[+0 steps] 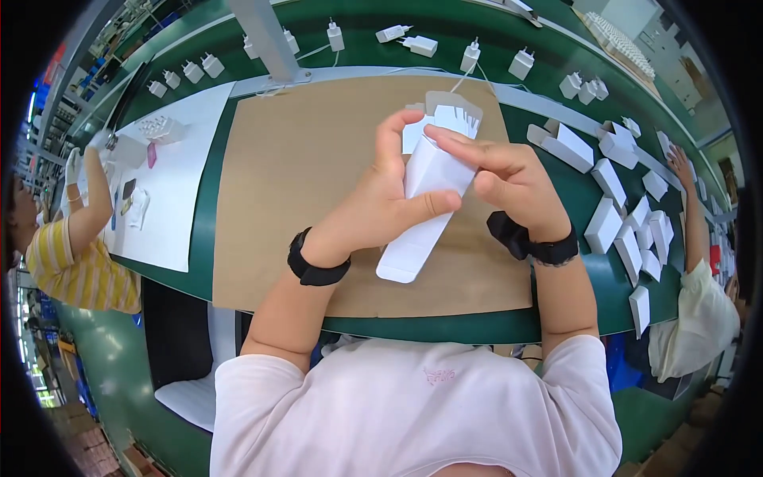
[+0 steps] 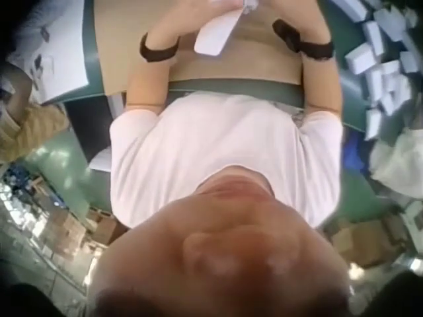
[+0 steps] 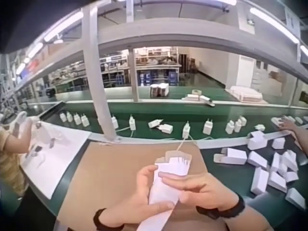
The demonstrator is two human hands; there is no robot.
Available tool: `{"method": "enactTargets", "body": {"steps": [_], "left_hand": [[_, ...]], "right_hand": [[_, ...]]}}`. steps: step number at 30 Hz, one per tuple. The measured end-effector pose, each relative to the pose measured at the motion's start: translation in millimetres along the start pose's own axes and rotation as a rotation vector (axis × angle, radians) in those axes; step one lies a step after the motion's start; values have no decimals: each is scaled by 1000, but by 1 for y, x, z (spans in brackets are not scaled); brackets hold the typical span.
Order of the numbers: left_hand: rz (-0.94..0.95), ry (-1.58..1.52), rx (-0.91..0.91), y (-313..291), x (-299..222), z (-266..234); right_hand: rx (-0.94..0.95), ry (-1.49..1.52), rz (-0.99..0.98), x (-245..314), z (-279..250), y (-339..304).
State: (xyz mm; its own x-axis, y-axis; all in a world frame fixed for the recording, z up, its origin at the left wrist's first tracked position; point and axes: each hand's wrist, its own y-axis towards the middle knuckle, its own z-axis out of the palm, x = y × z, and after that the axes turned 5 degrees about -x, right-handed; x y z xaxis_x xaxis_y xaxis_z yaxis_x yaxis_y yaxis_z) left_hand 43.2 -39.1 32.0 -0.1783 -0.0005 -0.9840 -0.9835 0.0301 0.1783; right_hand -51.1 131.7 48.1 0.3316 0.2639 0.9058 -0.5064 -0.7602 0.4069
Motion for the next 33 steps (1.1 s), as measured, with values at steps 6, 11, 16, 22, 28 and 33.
{"method": "enactTargets", "body": {"steps": [6,11,16,22,28,33], "left_hand": [[224,588,-400,6,23,-10],[-92,894,-479,26,30,-14],[-76,615,-498,23,46,-19],[-68,228,-455,17,18,6],[198,264,-360,11,22,9],[108,260,-187,4,7,23]], "right_hand": [[-389,-451,161,27,-39,-6],[-755,-1478,-75,45,-136,-40],[-499,-999,188,8,-53,2],[-279,-574,154,-9,-7,7],[-332,-434,114,-1,-4,3],[-217,-477,-92,7,-8,3]]}}
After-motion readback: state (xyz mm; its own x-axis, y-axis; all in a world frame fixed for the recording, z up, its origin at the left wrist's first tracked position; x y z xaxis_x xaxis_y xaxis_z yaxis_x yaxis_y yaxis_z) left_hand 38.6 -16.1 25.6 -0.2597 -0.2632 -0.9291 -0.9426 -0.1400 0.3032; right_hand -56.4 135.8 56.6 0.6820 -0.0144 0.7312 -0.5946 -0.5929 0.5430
